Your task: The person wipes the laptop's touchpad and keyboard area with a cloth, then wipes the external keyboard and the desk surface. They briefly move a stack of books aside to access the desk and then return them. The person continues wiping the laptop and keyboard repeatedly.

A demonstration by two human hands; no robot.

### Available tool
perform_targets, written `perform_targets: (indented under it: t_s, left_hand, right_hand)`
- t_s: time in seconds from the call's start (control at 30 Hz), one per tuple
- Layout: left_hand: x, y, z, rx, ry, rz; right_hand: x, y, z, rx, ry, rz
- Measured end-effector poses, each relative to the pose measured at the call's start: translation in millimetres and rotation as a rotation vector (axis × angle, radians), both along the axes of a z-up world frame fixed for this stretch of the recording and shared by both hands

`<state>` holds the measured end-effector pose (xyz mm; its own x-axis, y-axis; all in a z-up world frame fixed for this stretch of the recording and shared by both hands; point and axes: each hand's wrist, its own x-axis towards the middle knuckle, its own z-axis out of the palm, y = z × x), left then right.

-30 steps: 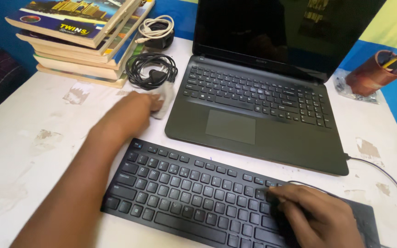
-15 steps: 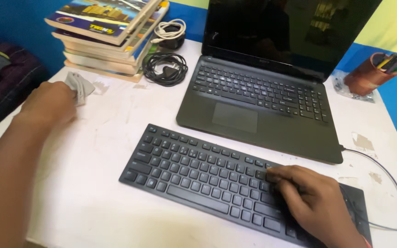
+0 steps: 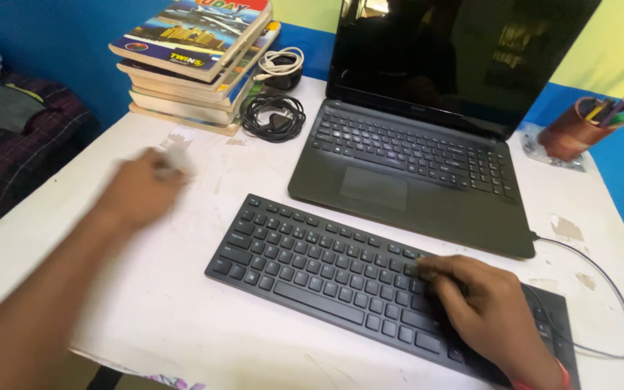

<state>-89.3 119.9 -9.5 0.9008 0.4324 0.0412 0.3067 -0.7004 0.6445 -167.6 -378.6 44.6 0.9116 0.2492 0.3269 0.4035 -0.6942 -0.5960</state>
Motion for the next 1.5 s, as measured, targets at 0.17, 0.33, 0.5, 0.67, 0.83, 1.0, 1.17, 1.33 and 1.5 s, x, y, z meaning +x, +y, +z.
perform_targets:
  t_s: [0.17,0.33,0.5,0.67,0.83,1.0,1.17,1.33,1.5]
  left_hand:
    - [31,-42,-9,0.451,-0.084,-0.404]
    - [52,-6,13,0.446,0.105,-0.197]
    - [57,58,22,0.4,0.234,0.047]
    - [42,91,35,0.361,0.335,0.236]
    - [28,55,34,0.591,0.025,0.077]
    - [42,15,25,0.489,-0.217,-0.42]
    - [50,28,21,0.402,0.18,-0.026]
    - [25,82,30,0.669,0.22,0.177]
    - [4,76,41,0.622,-0.074,0.088]
  right_hand:
    - [3,-5,-7,-0.017,0.064,-0.038]
    - [12,-19,-24,-0.029,0.048,0.023]
    - [19,-30,-44,-0.013,0.022,0.045]
    - [26,-39,-55,-0.083,-0.013,0.108]
    - [29,-42,-63,-0.067,-0.016,0.137]
    - [28,-36,-54,-0.063,-0.043,0.145]
    - [20,-24,-39,-0.007,0.015,-0.045]
    - [17,-14,-22,0.06,-0.005,-0.093]
    - [9,-10,-13,0.001,-0.146,-0.078]
